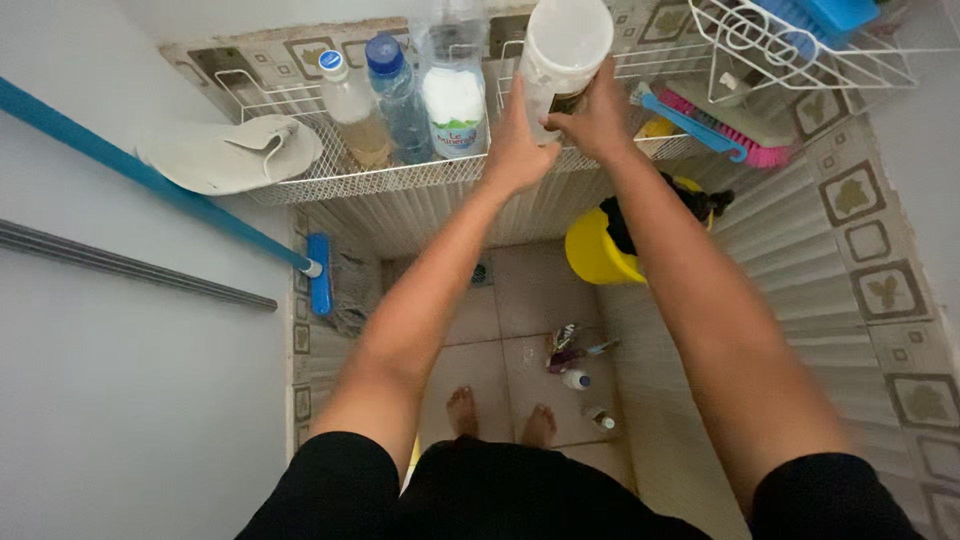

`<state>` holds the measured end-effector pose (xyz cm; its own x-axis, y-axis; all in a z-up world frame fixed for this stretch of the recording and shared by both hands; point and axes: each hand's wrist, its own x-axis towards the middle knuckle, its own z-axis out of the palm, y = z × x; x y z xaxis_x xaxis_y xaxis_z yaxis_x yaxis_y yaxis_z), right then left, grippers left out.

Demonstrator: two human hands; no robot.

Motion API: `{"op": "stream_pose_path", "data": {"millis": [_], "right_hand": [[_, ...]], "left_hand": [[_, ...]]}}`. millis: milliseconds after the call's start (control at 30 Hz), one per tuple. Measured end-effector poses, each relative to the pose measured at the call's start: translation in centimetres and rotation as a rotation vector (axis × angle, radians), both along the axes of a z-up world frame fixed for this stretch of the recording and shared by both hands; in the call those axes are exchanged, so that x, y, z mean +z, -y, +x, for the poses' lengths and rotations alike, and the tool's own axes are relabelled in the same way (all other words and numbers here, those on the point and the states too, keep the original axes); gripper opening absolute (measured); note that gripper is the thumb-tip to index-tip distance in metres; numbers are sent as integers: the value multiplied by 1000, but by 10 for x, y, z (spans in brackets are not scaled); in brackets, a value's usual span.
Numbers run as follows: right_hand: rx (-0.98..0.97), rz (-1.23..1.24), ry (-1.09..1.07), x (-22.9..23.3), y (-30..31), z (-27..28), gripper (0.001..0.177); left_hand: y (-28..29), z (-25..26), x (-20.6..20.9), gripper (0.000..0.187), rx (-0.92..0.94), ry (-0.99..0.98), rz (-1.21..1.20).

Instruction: The person organizes various cleaning supplies in a bathroom. They pick up bottles and containers from the floor, open and close caps, and place them onto a wall-mounted wire rack. The items include water bottles, a lemon water bottle, a coffee container, a white bottle, a Downy fabric softener pouch, and a Wipol detergent pouch. The person finishes by washing their hands at the sink.

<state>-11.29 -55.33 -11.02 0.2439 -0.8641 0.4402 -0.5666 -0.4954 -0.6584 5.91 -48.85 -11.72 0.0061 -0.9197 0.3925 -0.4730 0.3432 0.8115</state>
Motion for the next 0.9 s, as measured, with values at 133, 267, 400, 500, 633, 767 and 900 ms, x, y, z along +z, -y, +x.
{"op": "stream_pose_path", "data": {"millis": [133, 267, 400, 500, 633, 767, 900], "right_hand": [[89, 4, 75, -7, 4, 6, 106], [19, 97, 50, -8, 2, 17, 101], [-1, 90, 52, -11, 1, 22, 110], [-9, 151, 31, -15, 3, 19, 111], [32, 206, 111, -32, 9, 16, 108], [-91, 190, 75, -51, -3, 14, 111], [-147, 170, 232, -80, -97, 16, 85]], "left_hand": [[12, -2, -12, 107, 33, -4, 39], [13, -4, -6, 102, 104, 7, 15], [8, 0, 4, 105, 37, -72, 178], [16, 2, -7, 113, 13, -75, 131], [19, 1, -30, 110, 40, -24, 98], [7, 3, -43, 111, 0, -9, 6], [-56, 16, -63, 97, -53, -3, 42]]}}
